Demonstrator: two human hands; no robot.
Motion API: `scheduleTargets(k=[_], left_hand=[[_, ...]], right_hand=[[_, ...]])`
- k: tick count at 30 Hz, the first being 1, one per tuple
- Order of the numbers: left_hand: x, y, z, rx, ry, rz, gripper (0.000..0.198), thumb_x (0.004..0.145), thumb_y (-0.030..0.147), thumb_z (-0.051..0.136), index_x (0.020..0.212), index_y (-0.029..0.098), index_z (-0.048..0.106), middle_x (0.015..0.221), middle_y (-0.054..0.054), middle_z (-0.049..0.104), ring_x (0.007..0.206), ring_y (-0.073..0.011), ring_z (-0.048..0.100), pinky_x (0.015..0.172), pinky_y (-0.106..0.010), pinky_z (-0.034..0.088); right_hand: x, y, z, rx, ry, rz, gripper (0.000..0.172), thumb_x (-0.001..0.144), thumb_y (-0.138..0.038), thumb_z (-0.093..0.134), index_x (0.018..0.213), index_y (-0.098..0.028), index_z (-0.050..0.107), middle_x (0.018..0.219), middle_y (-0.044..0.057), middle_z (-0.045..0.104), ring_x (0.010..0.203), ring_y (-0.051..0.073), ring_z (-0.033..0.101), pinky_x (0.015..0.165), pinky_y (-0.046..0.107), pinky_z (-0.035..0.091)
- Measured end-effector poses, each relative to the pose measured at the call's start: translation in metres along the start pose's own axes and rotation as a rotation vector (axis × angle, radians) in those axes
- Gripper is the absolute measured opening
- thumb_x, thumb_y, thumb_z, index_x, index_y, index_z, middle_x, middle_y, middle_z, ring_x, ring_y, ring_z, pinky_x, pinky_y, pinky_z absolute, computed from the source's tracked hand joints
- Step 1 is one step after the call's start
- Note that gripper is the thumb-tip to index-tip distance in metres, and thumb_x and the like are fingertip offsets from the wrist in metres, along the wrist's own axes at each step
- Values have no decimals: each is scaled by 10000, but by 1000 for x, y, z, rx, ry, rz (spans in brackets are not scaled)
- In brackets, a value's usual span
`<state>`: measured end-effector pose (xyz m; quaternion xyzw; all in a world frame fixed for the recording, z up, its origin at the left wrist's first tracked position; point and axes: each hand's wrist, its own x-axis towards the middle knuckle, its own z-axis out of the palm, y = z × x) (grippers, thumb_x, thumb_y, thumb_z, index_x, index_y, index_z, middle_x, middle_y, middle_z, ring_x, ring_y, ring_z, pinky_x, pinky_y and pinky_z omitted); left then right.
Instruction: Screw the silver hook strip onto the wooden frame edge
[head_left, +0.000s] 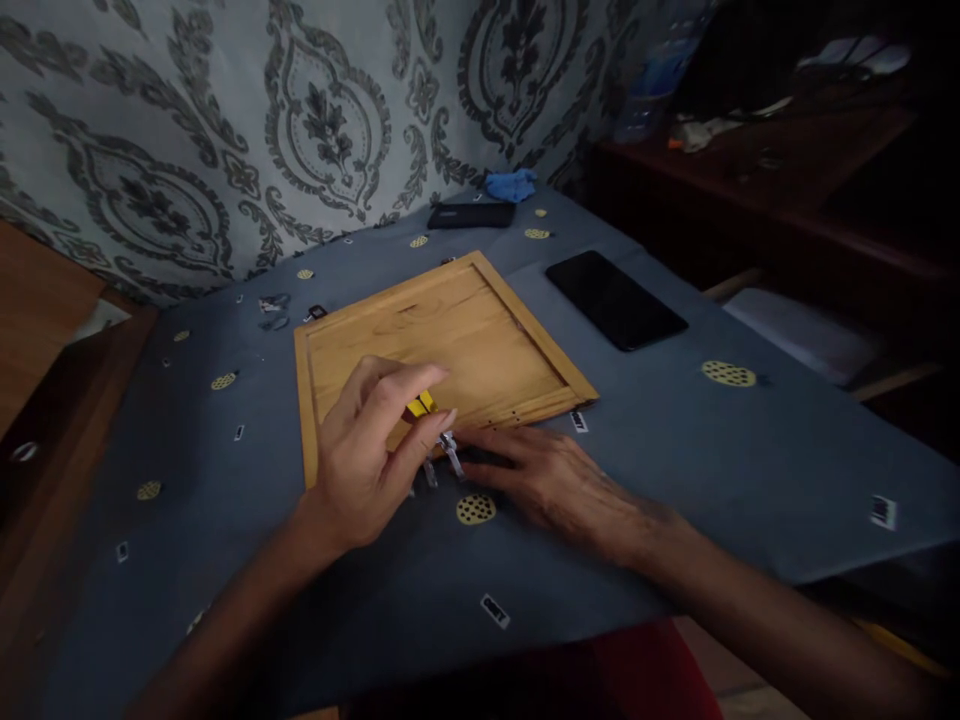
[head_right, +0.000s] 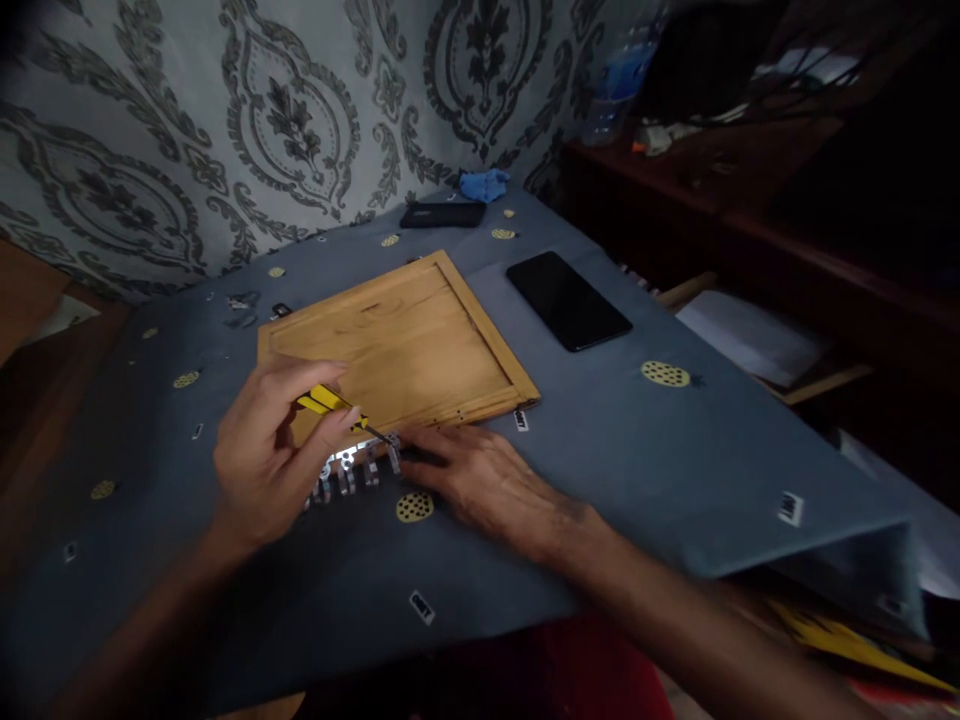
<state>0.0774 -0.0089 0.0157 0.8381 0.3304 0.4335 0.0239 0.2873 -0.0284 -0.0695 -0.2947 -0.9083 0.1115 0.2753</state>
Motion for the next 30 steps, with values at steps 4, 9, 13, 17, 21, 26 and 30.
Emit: scheduleTargets(k=[4, 9, 13, 17, 21, 26, 30], left_hand=[[0, 1, -2, -30, -30, 12, 301, 934, 106, 615, 1214, 212, 583, 958, -30, 660, 871, -144, 634, 776, -289, 563], [-3, 1, -5, -61, -68, -38, 358, 940, 103, 592, 1278, 210, 537, 1045, -49, 693, 931, -149, 666, 842, -291, 578], [-5, 0, -7, -27, -61, -86, 340, 936, 148, 623, 1260, 215, 545, 1063, -41, 709, 942, -153, 688, 869, -298, 584], [-3, 0, -7, 21, -64, -39, 309, 940, 161, 622, 1239, 213, 564, 1031, -50, 695, 918, -158, 672, 769, -282, 584], [-2, 0, -6, 26, 6, -10, 316, 892, 184, 708, 1183, 245, 603, 943, -12, 659, 860, -152, 639, 718, -284, 561], [-5, 3, -9, 18, -34, -58, 373, 893, 120, 687, 1228, 264, 610, 1011, -4, 697, 924, -145, 668, 828, -296, 574], [-7, 6, -15, -22, -51, -135, 475, 873, 139, 716, 1306, 290, 595, 1059, 5, 713, 974, -157, 690, 899, -310, 577]], right_hand=[[-1, 1, 1, 20, 3, -3, 351, 888, -38, 598, 1159, -231, 708, 1377, 85, 643, 1159, 230, 675, 926, 405, 595], [0, 1, 0, 25, 13, -15, 377, 879, -19, 569, 1156, -231, 711, 1355, 81, 657, 1151, 230, 677, 931, 399, 589], [1, 1, -1, 8, 14, -21, 353, 893, -33, 565, 1144, -230, 717, 1349, 80, 662, 1142, 226, 681, 924, 381, 587], [1, -1, -2, -19, -22, 3, 347, 887, -48, 593, 1148, -240, 716, 1383, 74, 640, 1154, 231, 672, 923, 398, 586], [2, -2, -4, -25, -68, 20, 338, 873, -53, 613, 1141, -230, 718, 1415, 72, 615, 1117, 237, 683, 904, 397, 593], [1, -1, -4, -20, -70, 9, 359, 878, -60, 613, 1191, -217, 695, 1380, 83, 637, 1100, 251, 686, 905, 412, 588], [1, 0, -3, -3, -62, -1, 406, 862, -21, 596, 1214, -208, 677, 1383, 97, 632, 1150, 249, 666, 933, 412, 576]])
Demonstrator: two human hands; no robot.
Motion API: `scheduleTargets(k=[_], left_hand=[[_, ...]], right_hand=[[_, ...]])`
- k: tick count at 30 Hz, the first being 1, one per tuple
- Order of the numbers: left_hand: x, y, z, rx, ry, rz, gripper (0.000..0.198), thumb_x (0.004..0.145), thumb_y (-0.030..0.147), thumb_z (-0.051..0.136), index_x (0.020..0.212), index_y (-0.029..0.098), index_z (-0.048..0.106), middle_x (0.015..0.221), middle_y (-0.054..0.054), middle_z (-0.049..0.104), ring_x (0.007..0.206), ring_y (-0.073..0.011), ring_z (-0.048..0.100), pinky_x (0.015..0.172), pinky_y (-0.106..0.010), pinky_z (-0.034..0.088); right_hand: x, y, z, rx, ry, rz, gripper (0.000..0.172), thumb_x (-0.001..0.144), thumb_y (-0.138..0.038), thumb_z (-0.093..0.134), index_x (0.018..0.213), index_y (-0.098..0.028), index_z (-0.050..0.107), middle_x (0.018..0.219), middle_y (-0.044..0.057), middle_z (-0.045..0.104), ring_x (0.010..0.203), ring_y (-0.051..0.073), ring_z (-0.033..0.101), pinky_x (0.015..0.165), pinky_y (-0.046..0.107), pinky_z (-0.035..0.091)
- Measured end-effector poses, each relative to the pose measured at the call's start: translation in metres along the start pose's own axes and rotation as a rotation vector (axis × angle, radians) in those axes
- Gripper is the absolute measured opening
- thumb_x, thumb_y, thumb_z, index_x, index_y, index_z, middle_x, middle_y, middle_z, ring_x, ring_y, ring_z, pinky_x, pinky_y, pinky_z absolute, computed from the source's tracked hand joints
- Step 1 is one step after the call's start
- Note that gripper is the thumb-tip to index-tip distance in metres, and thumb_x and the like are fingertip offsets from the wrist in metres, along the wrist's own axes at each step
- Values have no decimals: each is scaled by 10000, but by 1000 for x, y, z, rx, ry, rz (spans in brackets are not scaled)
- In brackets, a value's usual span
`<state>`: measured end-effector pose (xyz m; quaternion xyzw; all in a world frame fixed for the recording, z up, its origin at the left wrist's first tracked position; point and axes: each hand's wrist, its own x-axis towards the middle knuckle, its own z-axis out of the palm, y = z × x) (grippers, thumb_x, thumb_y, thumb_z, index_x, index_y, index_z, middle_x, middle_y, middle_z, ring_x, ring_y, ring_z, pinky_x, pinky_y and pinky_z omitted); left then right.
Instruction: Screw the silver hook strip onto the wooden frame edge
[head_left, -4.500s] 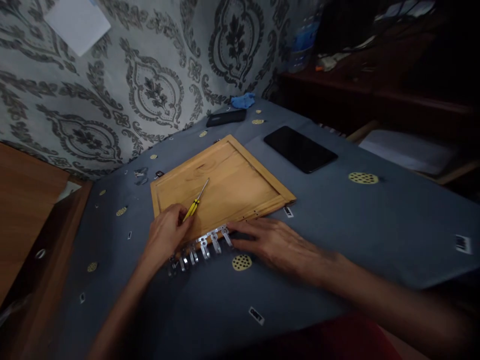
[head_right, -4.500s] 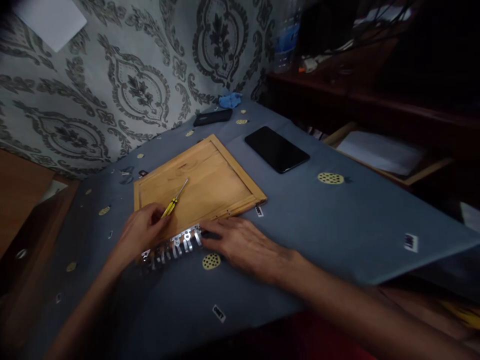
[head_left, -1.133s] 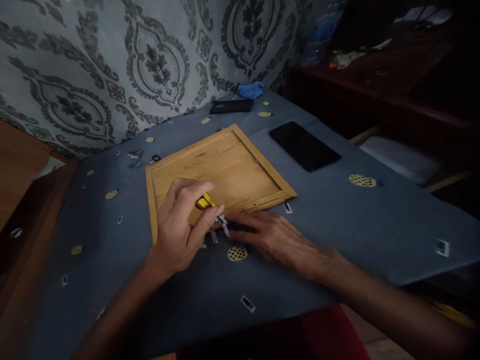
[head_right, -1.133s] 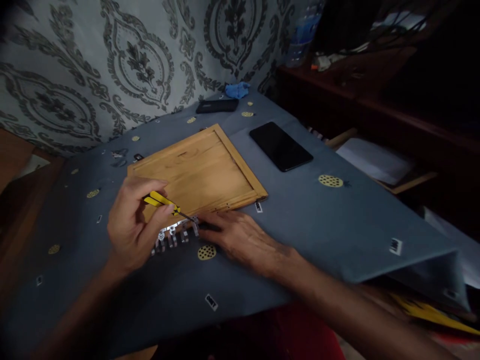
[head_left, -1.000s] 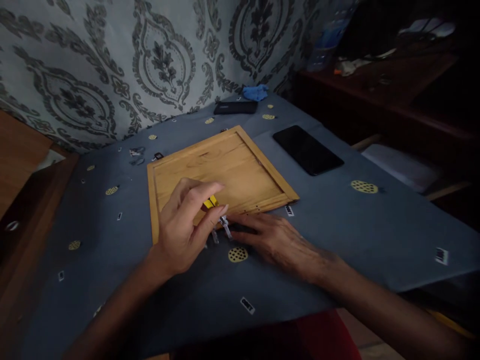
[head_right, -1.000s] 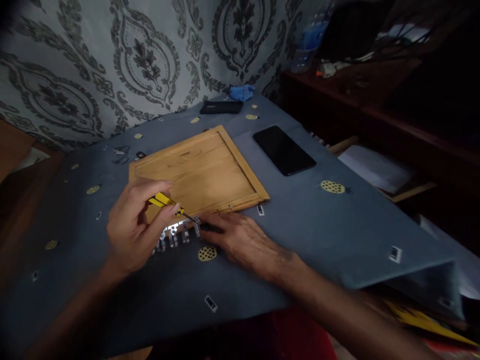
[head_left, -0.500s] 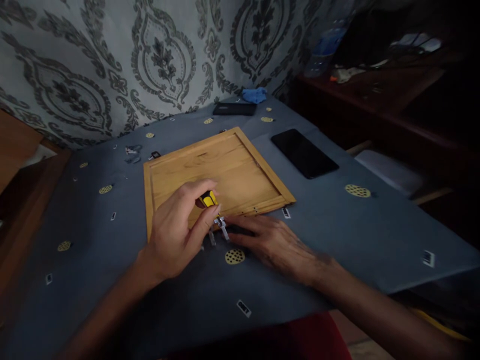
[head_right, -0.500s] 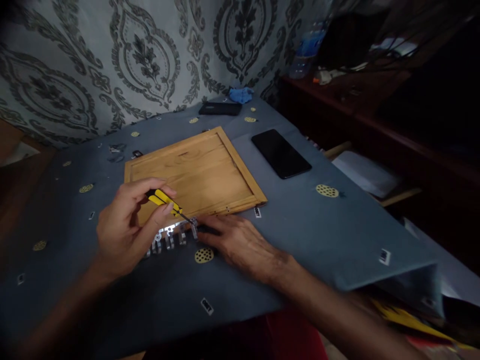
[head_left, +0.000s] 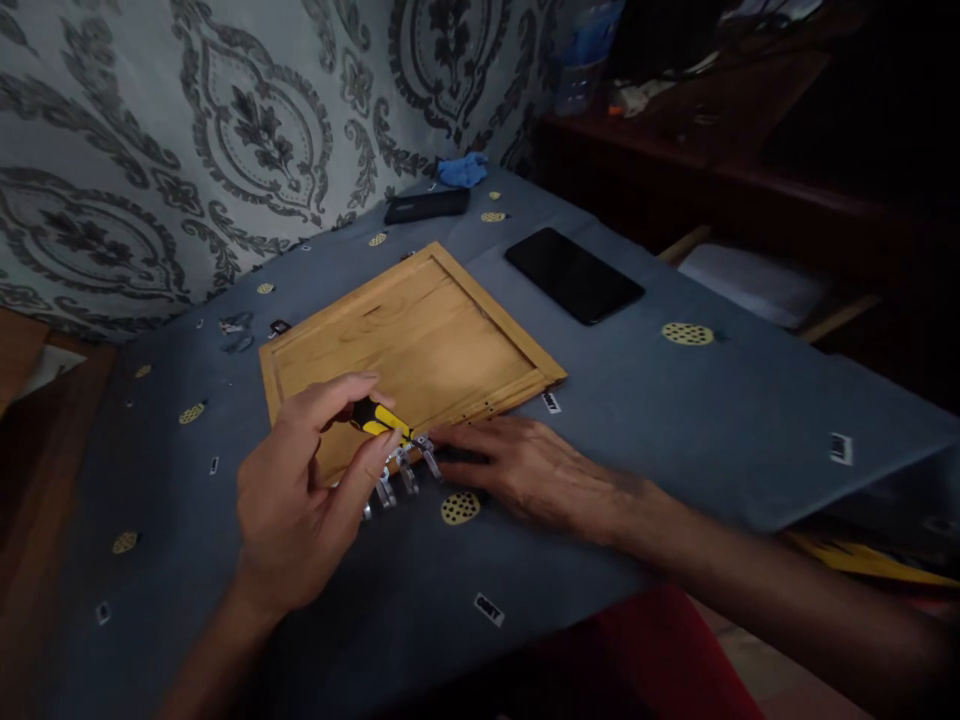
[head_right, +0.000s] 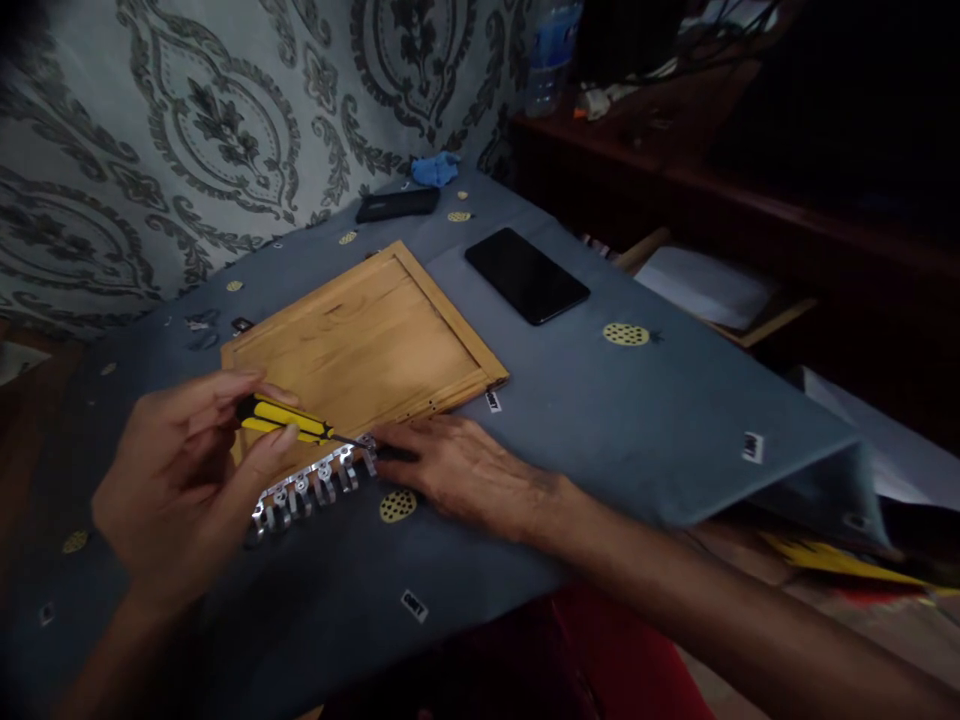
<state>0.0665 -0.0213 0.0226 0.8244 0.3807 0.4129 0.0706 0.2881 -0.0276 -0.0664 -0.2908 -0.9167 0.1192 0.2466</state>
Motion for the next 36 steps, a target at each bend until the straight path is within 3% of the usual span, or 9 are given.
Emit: scheduleTargets(k=[7, 17, 23, 36], left_hand=[[-1, -1, -7, -34, -58, -60, 422, 857, 144, 730, 1241, 296, 644, 1098, -10, 720, 962, -187, 704, 906, -365, 598], [6, 5, -5, -134, 103, -80, 415, 845, 74, 706, 1204, 282, 670, 1032, 0, 706, 938, -168, 704, 854, -330, 604], [2, 1, -4, -47, 36, -108, 418, 851, 90, 711, 1205, 308, 664, 1050, 21, 720, 968, -177, 692, 904, -371, 580], [3, 2, -8, 34, -53, -44, 408, 876, 105, 692, 1233, 295, 636, 1059, 22, 727, 965, -161, 705, 867, -311, 597]], right_hand=[[1, 0, -2, -15, -29, -5, 363, 849, -19, 591, 1162, -180, 682, 1376, 113, 634, 1127, 247, 671, 916, 406, 579], [2, 0, -4, -11, -38, -3, 332, 867, -39, 580, 1156, -164, 685, 1378, 134, 626, 1092, 253, 678, 881, 404, 585], [1, 1, -1, -12, -11, -7, 350, 859, -28, 591, 1163, -178, 676, 1372, 117, 632, 1080, 254, 680, 873, 410, 589], [1, 0, -1, -24, -30, 9, 332, 864, -44, 615, 1153, -193, 683, 1393, 97, 623, 1083, 241, 677, 896, 412, 585]])
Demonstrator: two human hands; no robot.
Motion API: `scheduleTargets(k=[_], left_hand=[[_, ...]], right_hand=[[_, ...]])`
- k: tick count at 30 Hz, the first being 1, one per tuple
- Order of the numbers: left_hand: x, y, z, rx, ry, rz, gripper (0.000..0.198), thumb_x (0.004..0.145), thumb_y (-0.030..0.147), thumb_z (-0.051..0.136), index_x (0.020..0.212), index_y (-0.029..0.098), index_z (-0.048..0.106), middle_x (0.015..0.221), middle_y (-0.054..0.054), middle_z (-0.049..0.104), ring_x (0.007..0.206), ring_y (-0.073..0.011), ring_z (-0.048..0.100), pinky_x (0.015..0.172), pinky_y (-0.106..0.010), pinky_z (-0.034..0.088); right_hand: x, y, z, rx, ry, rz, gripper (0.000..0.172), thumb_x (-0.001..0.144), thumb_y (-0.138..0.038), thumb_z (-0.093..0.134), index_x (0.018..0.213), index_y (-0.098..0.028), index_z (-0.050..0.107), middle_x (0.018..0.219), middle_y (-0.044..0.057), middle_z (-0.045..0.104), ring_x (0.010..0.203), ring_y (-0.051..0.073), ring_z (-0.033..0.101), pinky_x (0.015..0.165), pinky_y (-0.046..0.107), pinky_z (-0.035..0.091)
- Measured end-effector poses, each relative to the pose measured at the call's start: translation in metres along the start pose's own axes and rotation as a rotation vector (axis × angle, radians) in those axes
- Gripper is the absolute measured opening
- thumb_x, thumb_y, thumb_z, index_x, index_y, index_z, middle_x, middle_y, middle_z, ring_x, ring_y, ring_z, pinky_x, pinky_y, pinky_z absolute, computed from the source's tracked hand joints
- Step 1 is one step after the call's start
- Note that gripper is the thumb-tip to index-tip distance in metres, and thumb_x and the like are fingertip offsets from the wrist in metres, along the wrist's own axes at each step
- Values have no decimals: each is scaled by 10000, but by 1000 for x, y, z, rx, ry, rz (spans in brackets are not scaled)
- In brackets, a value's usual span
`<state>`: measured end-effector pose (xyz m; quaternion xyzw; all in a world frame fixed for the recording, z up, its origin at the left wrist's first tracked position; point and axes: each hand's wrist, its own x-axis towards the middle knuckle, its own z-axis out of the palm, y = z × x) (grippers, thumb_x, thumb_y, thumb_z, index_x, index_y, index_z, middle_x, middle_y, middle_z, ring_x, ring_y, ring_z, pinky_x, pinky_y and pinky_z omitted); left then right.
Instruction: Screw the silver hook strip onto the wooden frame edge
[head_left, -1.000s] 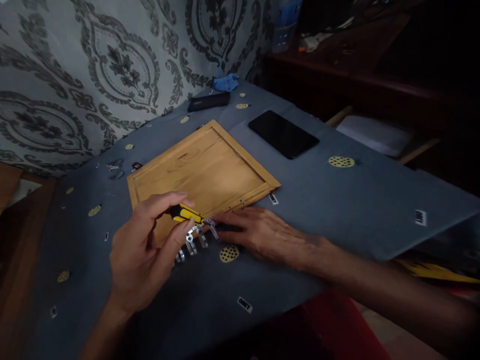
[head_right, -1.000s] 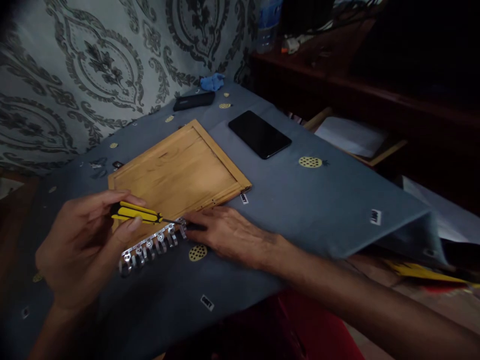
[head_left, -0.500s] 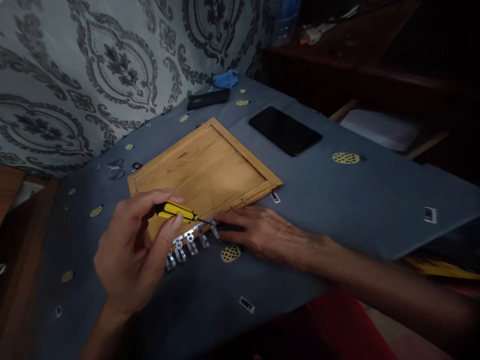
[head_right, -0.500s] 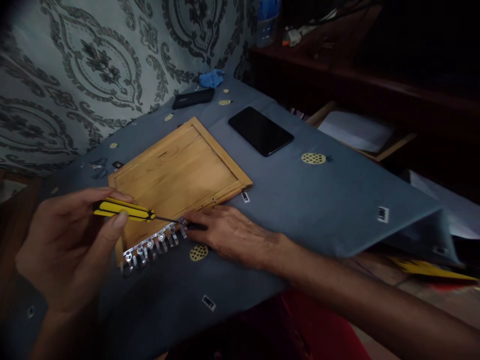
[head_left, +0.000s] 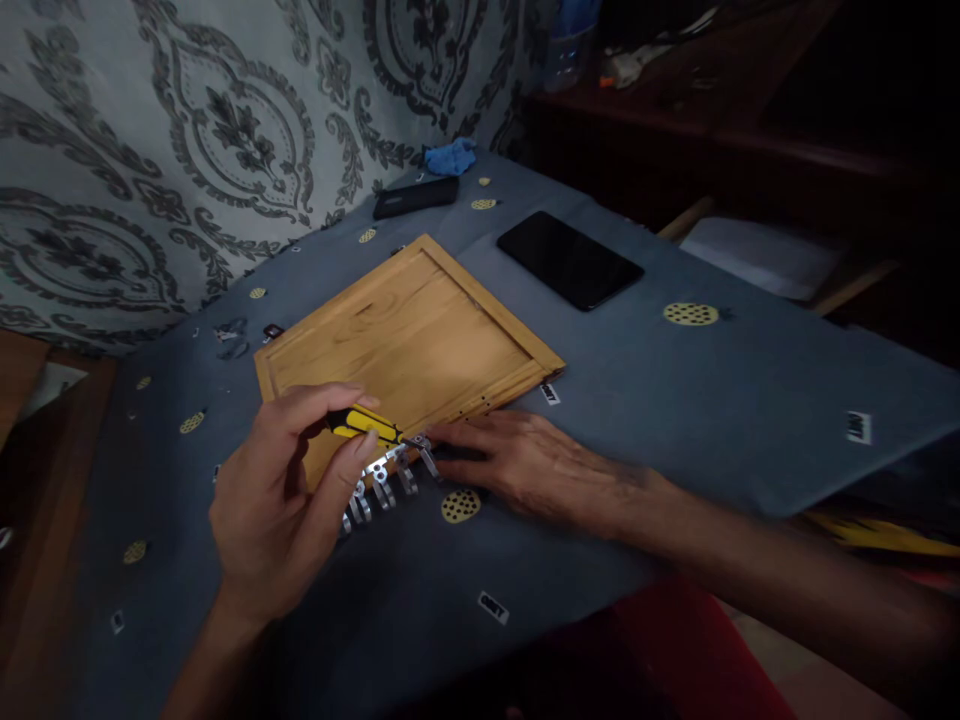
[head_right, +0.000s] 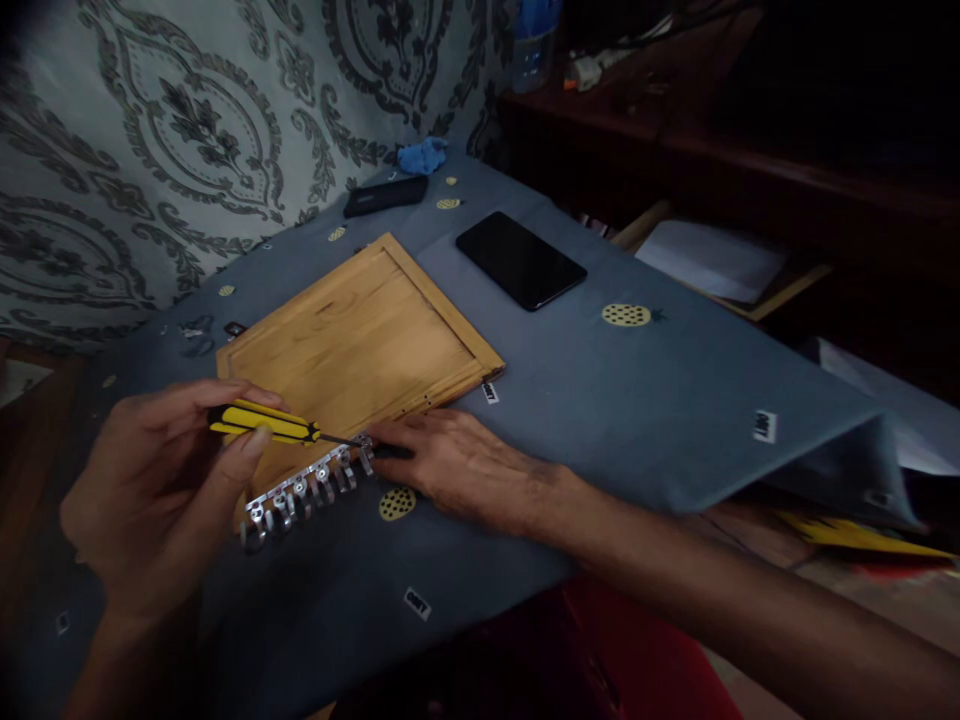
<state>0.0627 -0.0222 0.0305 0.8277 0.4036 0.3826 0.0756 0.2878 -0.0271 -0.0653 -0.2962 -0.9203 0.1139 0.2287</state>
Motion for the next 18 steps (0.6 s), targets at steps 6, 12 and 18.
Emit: scheduleTargets(k=[6, 12, 18], left_hand=[[3, 0, 0, 12, -27, 55, 389, 892, 100, 669, 1226, 297, 629, 1052, 11, 719, 961, -174, 696, 837, -344, 587], [4, 2, 6, 38, 109, 57, 308, 867, 156, 727, 1111, 335, 673, 943, 3, 647, 863, -177, 633, 679, -362, 549], [4, 6, 4, -39, 45, -18, 340, 880, 107, 688, 1131, 335, 661, 987, 14, 690, 898, -181, 663, 688, -365, 578]], right_hand=[[0, 0, 0, -6, 8, -5, 319, 878, -47, 599, 1149, -189, 690, 1376, 109, 632, 1089, 238, 678, 894, 396, 581], [1, -1, -2, -5, 11, 1, 307, 889, -53, 594, 1149, -187, 689, 1365, 115, 638, 1078, 230, 679, 874, 385, 582], [1, -1, -2, -23, -6, 5, 293, 879, -55, 603, 1126, -187, 691, 1349, 109, 646, 1040, 226, 684, 858, 379, 577]])
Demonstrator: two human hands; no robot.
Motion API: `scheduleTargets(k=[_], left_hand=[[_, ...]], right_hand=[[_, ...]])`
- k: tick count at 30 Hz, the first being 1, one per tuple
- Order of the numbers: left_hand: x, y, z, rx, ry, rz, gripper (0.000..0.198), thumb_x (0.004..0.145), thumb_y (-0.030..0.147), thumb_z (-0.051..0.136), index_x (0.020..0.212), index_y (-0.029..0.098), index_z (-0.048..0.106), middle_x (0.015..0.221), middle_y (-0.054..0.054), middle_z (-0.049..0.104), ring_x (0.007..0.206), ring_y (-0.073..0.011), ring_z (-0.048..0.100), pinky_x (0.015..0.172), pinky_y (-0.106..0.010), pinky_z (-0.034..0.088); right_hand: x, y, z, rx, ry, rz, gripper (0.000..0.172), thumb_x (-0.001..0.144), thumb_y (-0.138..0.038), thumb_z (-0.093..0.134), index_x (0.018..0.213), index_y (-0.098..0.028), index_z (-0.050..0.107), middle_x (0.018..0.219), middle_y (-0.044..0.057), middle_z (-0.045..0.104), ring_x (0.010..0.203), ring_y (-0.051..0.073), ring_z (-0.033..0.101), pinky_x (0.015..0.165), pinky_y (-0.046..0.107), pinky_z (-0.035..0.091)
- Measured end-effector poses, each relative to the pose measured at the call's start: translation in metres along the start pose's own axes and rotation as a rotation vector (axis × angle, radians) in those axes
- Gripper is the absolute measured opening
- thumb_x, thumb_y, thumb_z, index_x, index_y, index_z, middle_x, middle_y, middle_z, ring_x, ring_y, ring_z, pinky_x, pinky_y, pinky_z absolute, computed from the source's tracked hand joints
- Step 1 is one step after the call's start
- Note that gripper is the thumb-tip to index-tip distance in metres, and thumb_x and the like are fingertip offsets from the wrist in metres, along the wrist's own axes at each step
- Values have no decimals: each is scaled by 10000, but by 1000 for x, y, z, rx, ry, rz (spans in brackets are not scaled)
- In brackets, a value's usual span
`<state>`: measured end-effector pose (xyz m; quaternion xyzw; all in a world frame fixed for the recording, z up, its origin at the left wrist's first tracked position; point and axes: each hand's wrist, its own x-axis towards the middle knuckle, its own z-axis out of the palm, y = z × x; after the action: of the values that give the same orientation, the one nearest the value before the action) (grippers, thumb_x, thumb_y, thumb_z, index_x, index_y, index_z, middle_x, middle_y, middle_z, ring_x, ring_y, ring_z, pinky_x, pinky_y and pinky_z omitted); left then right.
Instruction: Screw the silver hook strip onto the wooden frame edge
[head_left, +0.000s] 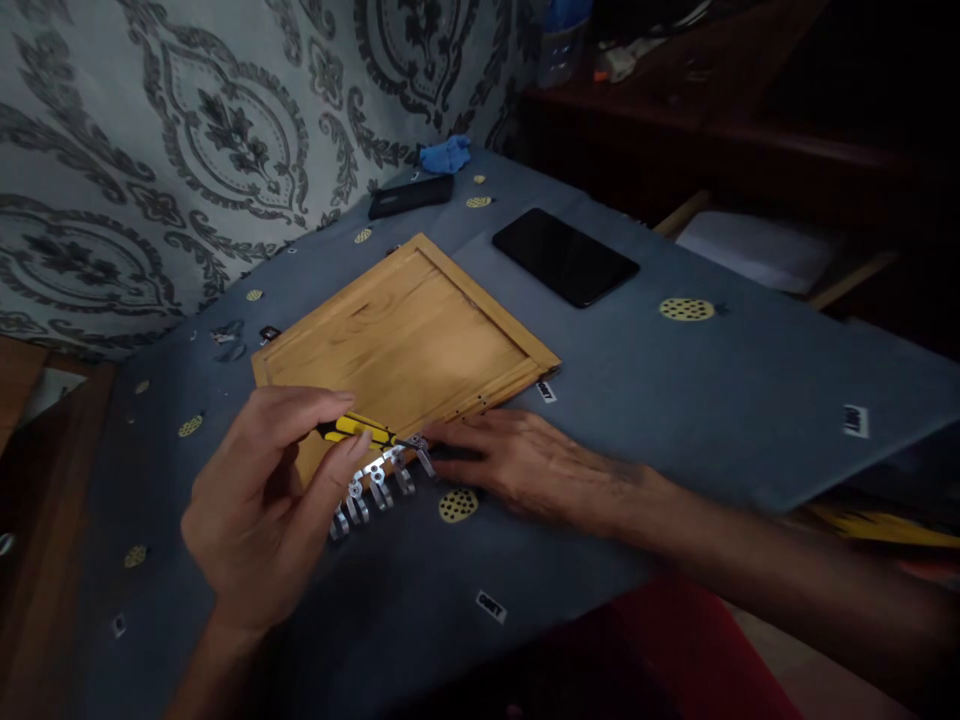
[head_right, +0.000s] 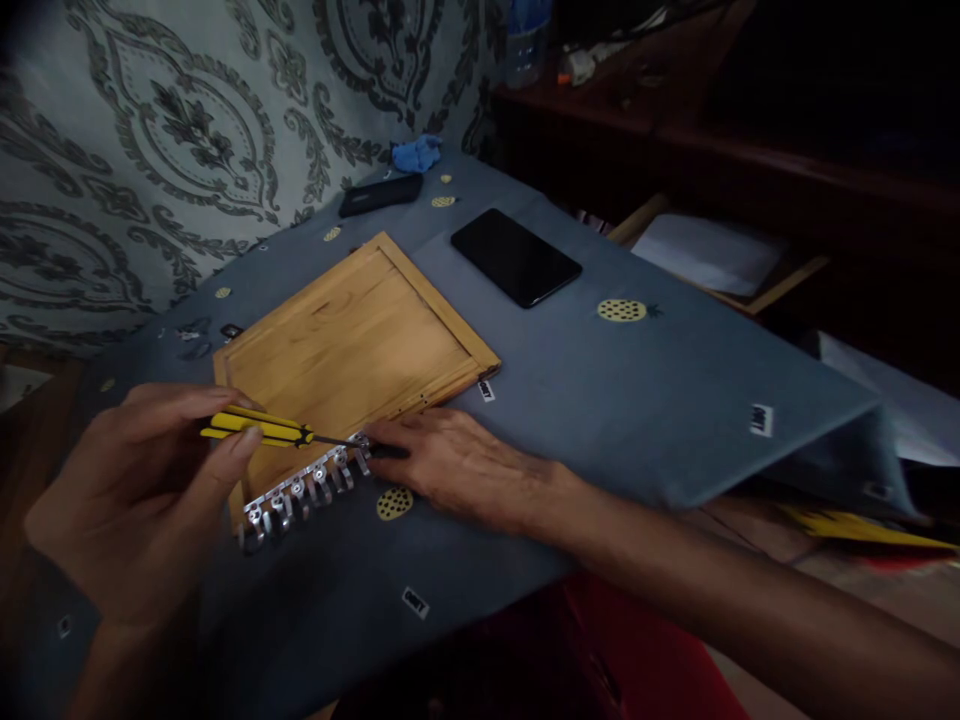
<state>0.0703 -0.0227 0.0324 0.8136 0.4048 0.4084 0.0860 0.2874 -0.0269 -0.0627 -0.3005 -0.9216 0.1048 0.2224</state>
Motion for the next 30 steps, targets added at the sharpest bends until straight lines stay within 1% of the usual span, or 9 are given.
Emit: scheduleTargets(k=[4, 7, 9, 11, 14, 18, 20, 24, 30], left_hand=[[-1, 0, -3, -81, -56, -46, 363, 891, 91, 665, 1164, 331, 644, 1048, 23, 719, 977, -195, 698, 775, -389, 623], [0, 1, -6, -90, -124, -24, 406, 901, 61, 637, 1198, 337, 632, 1081, 26, 730, 1012, -199, 706, 820, -408, 628], [1, 2, -6, -93, -148, 7, 430, 898, 41, 627, 1214, 333, 626, 1078, 23, 734, 1009, -195, 711, 836, -407, 629], [2, 1, -5, -104, -148, 28, 425, 900, 40, 622, 1214, 326, 621, 1073, 16, 733, 1000, -199, 715, 851, -419, 629], [1, 0, 0, -76, -84, 50, 380, 890, 81, 656, 1175, 332, 637, 1049, 7, 719, 991, -210, 704, 826, -430, 623], [-2, 1, 2, 24, 9, 57, 328, 842, 132, 743, 1102, 321, 674, 943, 12, 699, 860, -183, 684, 663, -357, 587], [-2, 4, 0, 32, -15, 45, 307, 848, 122, 734, 1088, 306, 680, 924, 20, 703, 816, -164, 682, 632, -334, 575], [-1, 10, -7, 27, -115, 50, 312, 885, 78, 676, 1109, 296, 675, 986, 31, 731, 897, -160, 702, 744, -346, 607], [0, 11, -8, -3, -139, 38, 348, 883, 63, 668, 1129, 310, 673, 1032, 26, 734, 925, -171, 713, 777, -379, 630]], right_hand=[[0, -1, -1, 9, -14, 0, 317, 891, -55, 596, 1170, -182, 675, 1355, 114, 641, 1049, 228, 679, 855, 382, 574], [0, -1, -2, 20, -11, 3, 306, 912, -62, 583, 1178, -182, 675, 1332, 114, 653, 1052, 228, 678, 855, 383, 572], [0, -1, -1, 24, -5, 6, 312, 911, -64, 590, 1185, -186, 673, 1322, 113, 657, 1040, 227, 680, 853, 383, 571], [0, -1, -1, 27, -4, 7, 324, 903, -63, 599, 1193, -189, 670, 1319, 112, 657, 1035, 227, 678, 851, 381, 569], [0, -1, 0, 38, -2, 11, 329, 900, -52, 595, 1182, -202, 671, 1292, 95, 667, 1039, 218, 671, 856, 367, 560], [-1, 0, 2, 50, 4, 12, 339, 899, -46, 591, 1183, -214, 671, 1257, 86, 679, 1028, 201, 668, 861, 346, 548], [-1, 0, 3, 45, 8, 12, 328, 902, -51, 592, 1177, -210, 675, 1248, 89, 682, 1023, 203, 670, 857, 347, 549], [-1, -1, 1, 45, 12, 3, 319, 890, -54, 609, 1173, -182, 682, 1272, 110, 671, 1044, 236, 672, 853, 381, 561], [0, -2, 1, 35, 15, 10, 308, 898, -47, 589, 1149, -193, 691, 1276, 108, 676, 1016, 220, 679, 837, 374, 566]])
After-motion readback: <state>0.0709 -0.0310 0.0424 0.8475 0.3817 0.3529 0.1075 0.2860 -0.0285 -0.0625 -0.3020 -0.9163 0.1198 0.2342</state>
